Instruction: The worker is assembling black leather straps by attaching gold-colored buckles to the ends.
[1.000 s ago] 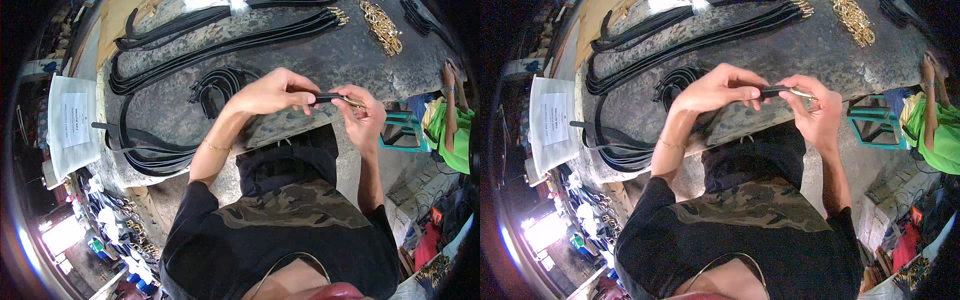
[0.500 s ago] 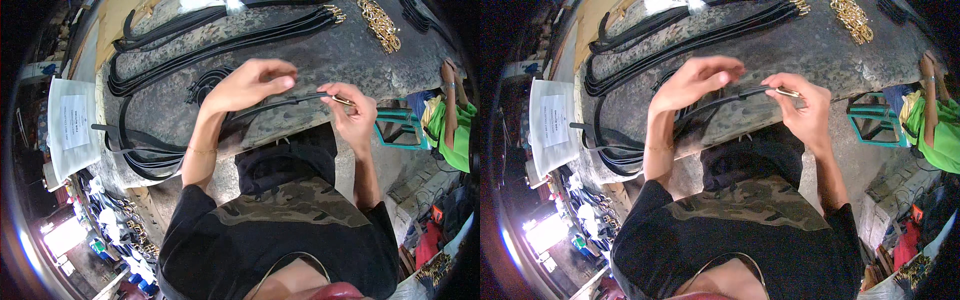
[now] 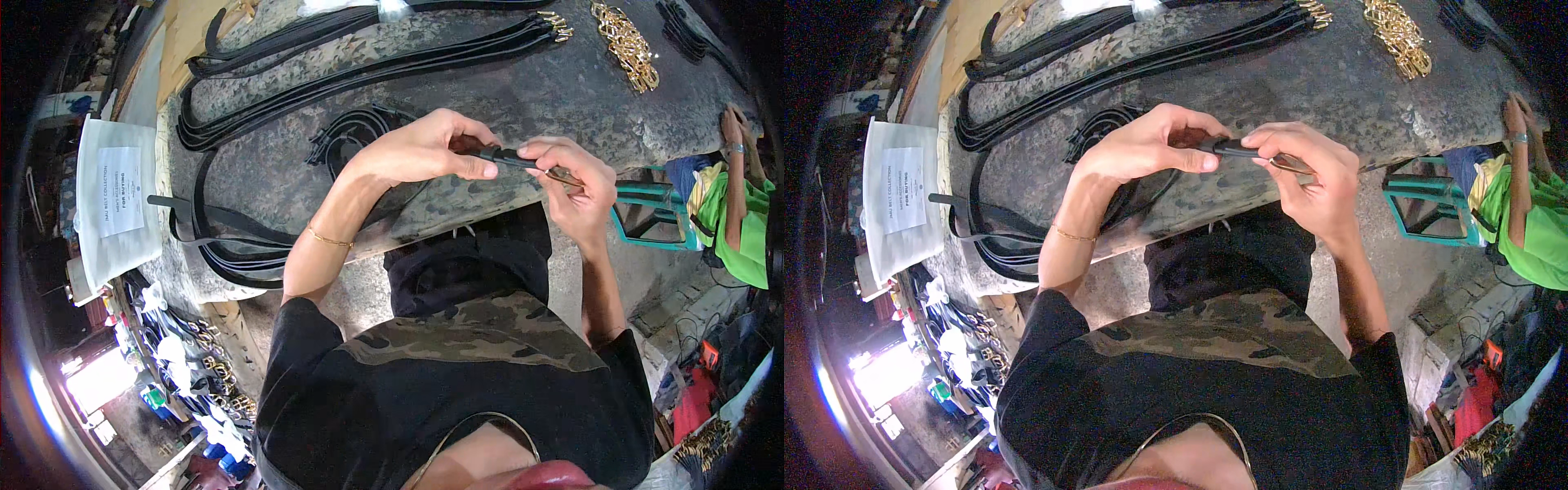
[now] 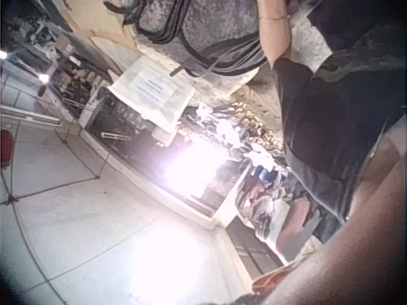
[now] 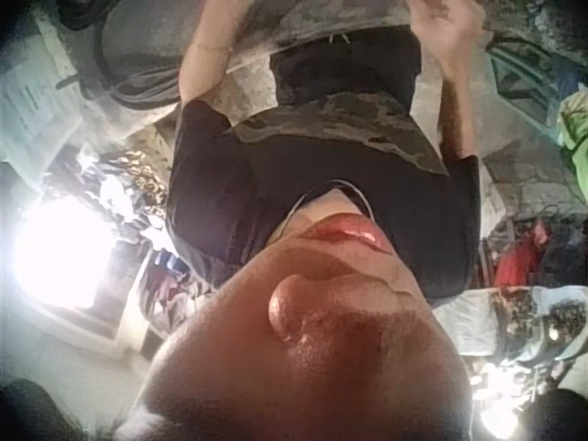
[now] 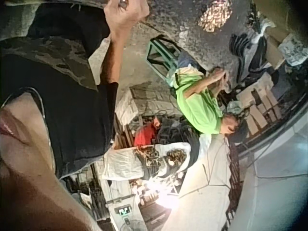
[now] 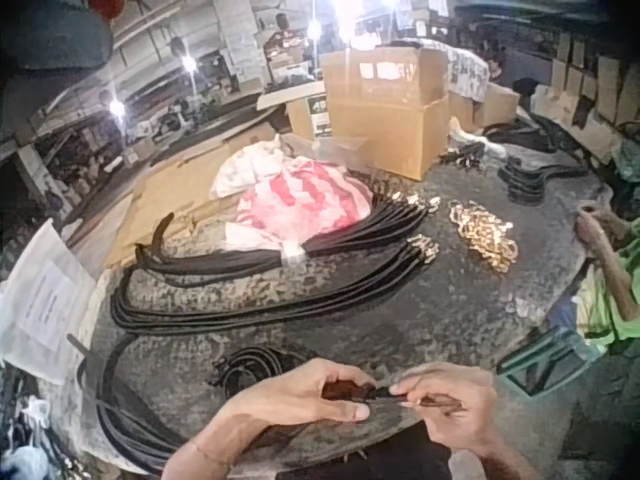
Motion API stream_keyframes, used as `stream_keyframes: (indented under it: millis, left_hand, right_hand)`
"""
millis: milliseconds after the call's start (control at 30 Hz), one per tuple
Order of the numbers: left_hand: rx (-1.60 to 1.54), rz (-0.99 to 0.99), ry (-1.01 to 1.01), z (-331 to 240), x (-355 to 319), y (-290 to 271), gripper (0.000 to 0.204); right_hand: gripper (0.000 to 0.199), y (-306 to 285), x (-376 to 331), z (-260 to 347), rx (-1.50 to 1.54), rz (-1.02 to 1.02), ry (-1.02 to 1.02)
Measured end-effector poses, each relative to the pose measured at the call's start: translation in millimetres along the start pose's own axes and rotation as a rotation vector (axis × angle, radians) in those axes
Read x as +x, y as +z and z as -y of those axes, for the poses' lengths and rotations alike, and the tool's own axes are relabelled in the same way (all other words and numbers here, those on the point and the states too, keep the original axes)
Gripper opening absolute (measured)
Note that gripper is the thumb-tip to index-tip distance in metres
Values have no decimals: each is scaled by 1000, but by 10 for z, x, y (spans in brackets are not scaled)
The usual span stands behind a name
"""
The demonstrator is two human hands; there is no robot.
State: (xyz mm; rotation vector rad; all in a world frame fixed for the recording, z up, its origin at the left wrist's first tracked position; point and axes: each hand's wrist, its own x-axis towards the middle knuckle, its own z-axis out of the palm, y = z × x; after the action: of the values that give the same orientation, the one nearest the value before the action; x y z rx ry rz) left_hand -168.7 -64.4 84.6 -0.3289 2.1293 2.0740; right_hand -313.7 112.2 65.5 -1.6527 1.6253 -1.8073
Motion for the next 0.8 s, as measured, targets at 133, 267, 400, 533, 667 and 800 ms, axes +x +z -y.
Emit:
stream_keyframes:
  millis: [133,267,400,533,667,800]
  left_hand:
    - [18,18,-9,-74,31,43,39]
    - [38,4,-37,-57,9,40,45]
    - [115,-59,-32,-22,31,44,47]
    - [228,-81,44,-44,27,87,50]
    - [171,-57,2,-50,2,139,46]
    - [85,-76,21,33,-35,240,41]
  right_hand:
    - [16,-16,16,-46,-19,44,-70]
    - [17,-72,65,-35,-70,101,-87]
    - [21,-157,161,11,-229,257,-106]
    - [25,-199,149,-50,-192,323,-100]
    - [26,-220,141,-85,-153,332,-46]
    - [27,-306,178,-19,-144,384,-64]
